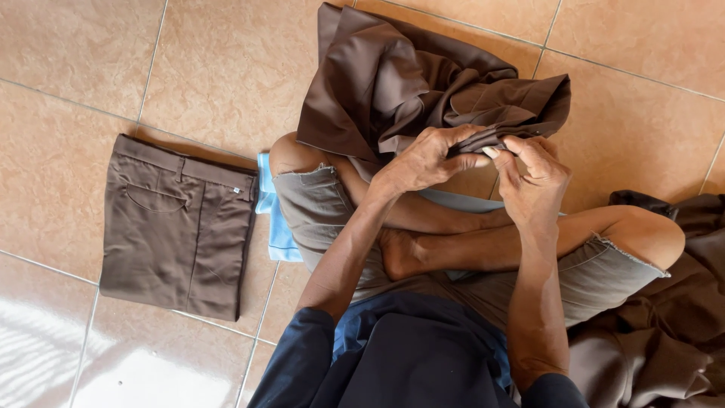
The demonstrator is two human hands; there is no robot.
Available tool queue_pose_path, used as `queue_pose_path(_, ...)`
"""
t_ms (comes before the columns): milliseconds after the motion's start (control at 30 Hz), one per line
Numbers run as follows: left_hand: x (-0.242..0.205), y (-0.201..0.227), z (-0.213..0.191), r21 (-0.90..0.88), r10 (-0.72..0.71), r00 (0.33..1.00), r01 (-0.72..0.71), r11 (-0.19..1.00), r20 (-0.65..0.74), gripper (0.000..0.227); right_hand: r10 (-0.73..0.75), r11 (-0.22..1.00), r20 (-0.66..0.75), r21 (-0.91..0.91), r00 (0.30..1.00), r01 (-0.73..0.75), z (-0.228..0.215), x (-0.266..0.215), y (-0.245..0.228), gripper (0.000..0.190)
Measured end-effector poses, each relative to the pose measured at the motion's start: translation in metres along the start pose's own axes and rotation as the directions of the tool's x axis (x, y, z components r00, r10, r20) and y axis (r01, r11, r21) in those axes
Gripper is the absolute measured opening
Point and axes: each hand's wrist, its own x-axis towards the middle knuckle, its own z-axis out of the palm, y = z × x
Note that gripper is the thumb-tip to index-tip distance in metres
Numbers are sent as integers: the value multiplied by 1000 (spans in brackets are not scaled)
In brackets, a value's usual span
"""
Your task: Folding brown trousers into neat squares and stacking them on the floor.
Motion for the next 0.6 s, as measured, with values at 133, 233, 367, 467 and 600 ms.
queue_pose_path(133, 7, -13, 3, 329, -8, 995, 41, 943, -103, 26, 9, 996, -36, -93, 999, -12, 3, 7, -16, 19)
queue_pose_path(233, 19, -44, 7, 618, 36, 975, 110, 778, -219, 27, 59, 979, -15, -196, 998, -60, 5, -17, -18, 17)
queue_pose_path(367, 42, -82, 41, 792, 112, 939, 206, 575, -326, 31, 212, 977, 368, -65, 906, -202, 34, -35, -53, 10)
queue_pose_path(467, 57, -94, 104, 865, 221, 930, 160, 476, -293, 22, 145, 925, 140, 333, 979, -185, 217, -132, 146, 39)
queue_pose_path(600, 47, -48, 123, 711, 283, 947, -95, 697, -151, 57, 62, 954, 260, 267, 964, -134, 211, -3, -25, 76)
